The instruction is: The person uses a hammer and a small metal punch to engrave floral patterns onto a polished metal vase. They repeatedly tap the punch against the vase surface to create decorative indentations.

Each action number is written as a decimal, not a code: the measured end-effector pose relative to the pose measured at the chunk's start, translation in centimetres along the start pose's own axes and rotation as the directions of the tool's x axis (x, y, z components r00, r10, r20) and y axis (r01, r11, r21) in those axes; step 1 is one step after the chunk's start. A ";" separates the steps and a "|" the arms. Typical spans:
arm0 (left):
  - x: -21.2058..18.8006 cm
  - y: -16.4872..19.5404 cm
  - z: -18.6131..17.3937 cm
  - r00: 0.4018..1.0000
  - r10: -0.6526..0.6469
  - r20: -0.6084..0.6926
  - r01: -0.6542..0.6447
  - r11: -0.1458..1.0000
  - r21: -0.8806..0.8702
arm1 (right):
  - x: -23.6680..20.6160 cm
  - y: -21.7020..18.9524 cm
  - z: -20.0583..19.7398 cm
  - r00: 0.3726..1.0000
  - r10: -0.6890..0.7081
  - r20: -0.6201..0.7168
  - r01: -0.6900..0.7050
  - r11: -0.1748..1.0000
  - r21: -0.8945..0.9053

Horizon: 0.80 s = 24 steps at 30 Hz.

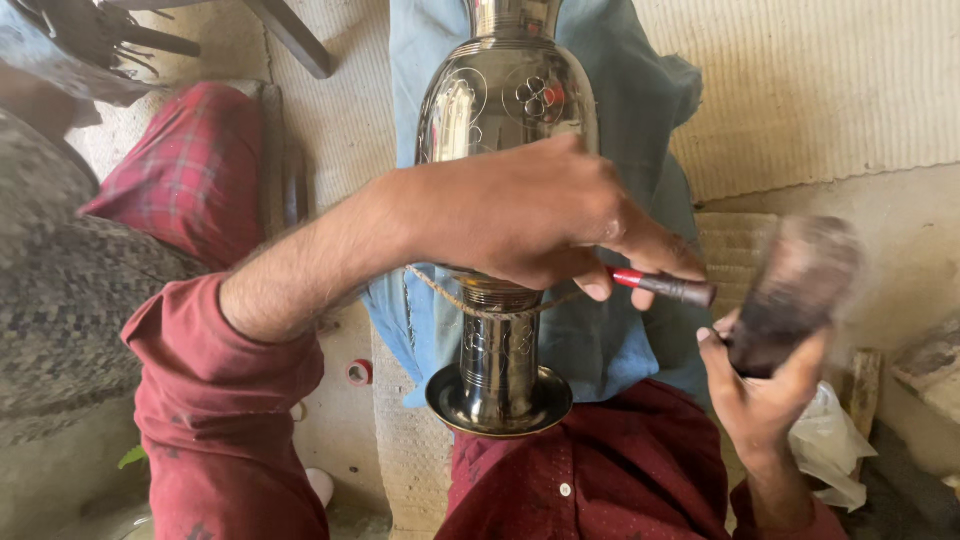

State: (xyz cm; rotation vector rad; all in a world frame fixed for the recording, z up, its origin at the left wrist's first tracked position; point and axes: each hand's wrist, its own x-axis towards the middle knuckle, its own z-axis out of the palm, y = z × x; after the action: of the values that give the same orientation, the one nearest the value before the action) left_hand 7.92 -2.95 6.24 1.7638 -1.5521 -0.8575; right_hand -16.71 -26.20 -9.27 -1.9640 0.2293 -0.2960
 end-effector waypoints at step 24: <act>-3.2 2.3 2.1 0.881 -0.138 -0.453 0.182 0.982 0.055 | 6.6 -1.5 -4.3 0.849 -0.414 0.328 0.515 0.787 -0.338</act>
State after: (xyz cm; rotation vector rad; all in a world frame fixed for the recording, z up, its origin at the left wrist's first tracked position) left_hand 4.60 -0.07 7.09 2.0085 -1.1699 -0.4055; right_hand -11.74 -31.24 -5.59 -2.4487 -0.4015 -0.3484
